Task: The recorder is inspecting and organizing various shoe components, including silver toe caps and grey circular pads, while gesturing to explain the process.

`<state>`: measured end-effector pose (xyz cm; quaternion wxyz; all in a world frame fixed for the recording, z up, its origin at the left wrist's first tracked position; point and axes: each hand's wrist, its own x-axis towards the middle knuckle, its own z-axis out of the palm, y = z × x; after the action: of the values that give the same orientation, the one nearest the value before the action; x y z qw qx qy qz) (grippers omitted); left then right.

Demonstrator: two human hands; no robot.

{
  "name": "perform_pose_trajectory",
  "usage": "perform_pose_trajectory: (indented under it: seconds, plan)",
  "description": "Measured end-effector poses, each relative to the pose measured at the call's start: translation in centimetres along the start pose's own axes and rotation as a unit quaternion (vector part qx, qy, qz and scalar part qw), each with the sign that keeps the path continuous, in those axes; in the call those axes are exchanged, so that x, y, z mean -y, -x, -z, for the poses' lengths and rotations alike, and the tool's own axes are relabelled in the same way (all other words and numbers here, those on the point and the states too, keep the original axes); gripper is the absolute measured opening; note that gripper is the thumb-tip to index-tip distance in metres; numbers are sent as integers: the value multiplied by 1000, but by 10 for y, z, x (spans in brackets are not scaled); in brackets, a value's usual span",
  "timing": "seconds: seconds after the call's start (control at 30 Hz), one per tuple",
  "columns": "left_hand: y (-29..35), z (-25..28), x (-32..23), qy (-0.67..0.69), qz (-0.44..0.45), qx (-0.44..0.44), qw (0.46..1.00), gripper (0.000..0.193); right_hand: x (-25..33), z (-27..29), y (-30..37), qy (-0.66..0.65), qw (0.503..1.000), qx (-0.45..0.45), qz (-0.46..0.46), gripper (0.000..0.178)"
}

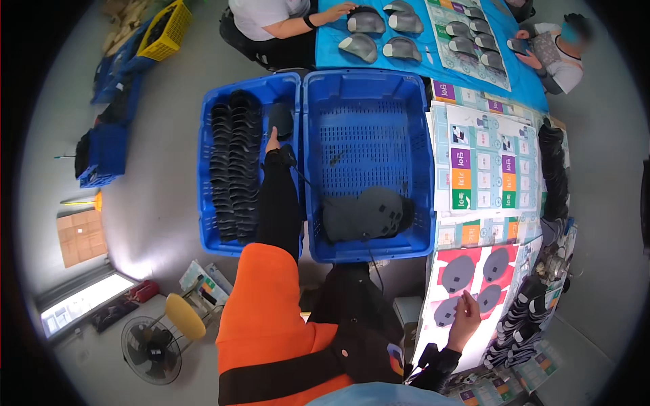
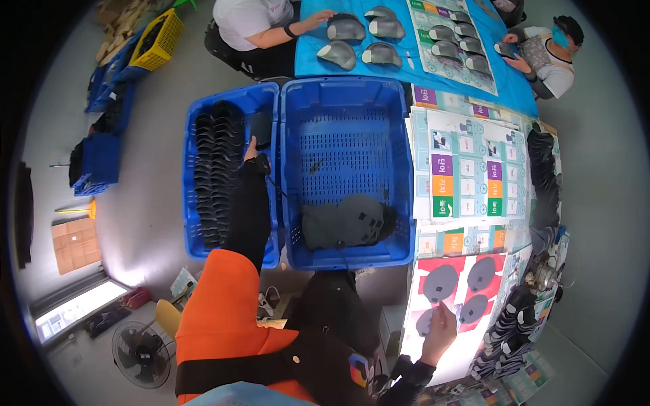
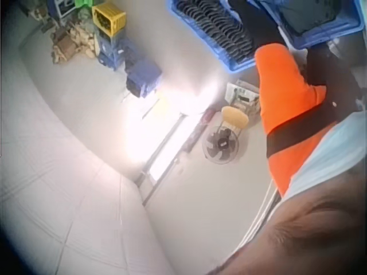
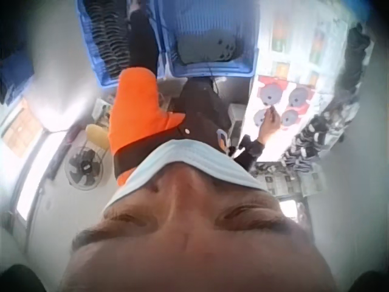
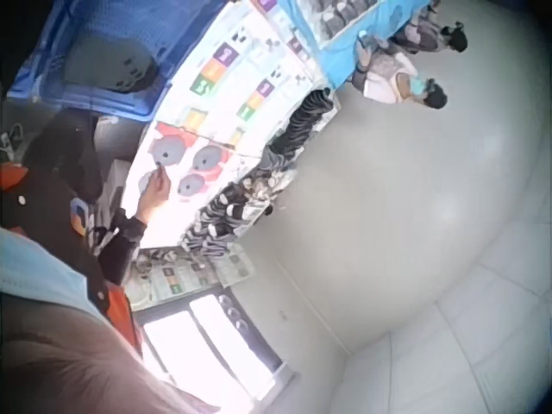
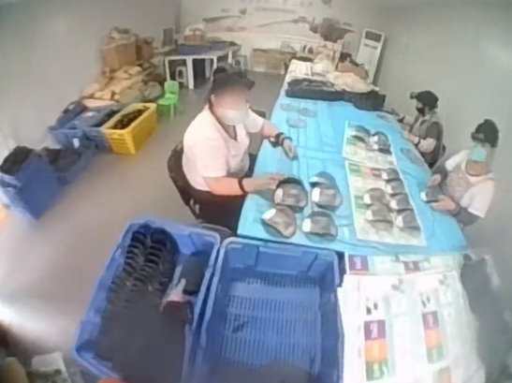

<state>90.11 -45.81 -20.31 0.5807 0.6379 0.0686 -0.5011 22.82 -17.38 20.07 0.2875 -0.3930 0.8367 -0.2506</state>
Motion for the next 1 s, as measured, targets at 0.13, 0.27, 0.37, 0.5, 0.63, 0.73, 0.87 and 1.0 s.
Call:
perform_pose_trajectory:
  seconds: [0.13,0.27,0.37,0.5,0.63,0.73,0.87,1.0]
  plan:
    - [-24,-5,-35,1,-7,25,1000,60,60,-88,-14,-17,993,58,97,27]
    - [51,5,-62,-184,-209,-202,939,45,156,-175,-22,-89,976,165,114,24]
    - [196,-79,-30,-387,-380,-170,823,45,209,-219,-42,-44,949,115,291,16]
    - [374,-68,-101,-330,-415,9,848,31,316,-292,-3,-201,861,230,407,15]
    - [445,-87,-115,-320,-441,78,835,28,348,-282,-9,-197,905,134,353,11]
    - [456,-78,-111,-219,-424,146,867,28,329,-281,11,-182,852,137,471,13]
    - [453,-65,-109,-278,-430,199,836,28,295,-231,-39,-172,916,60,356,16]
    - [407,-45,-87,-210,-313,190,907,34,262,-110,-109,-148,911,-290,253,16]
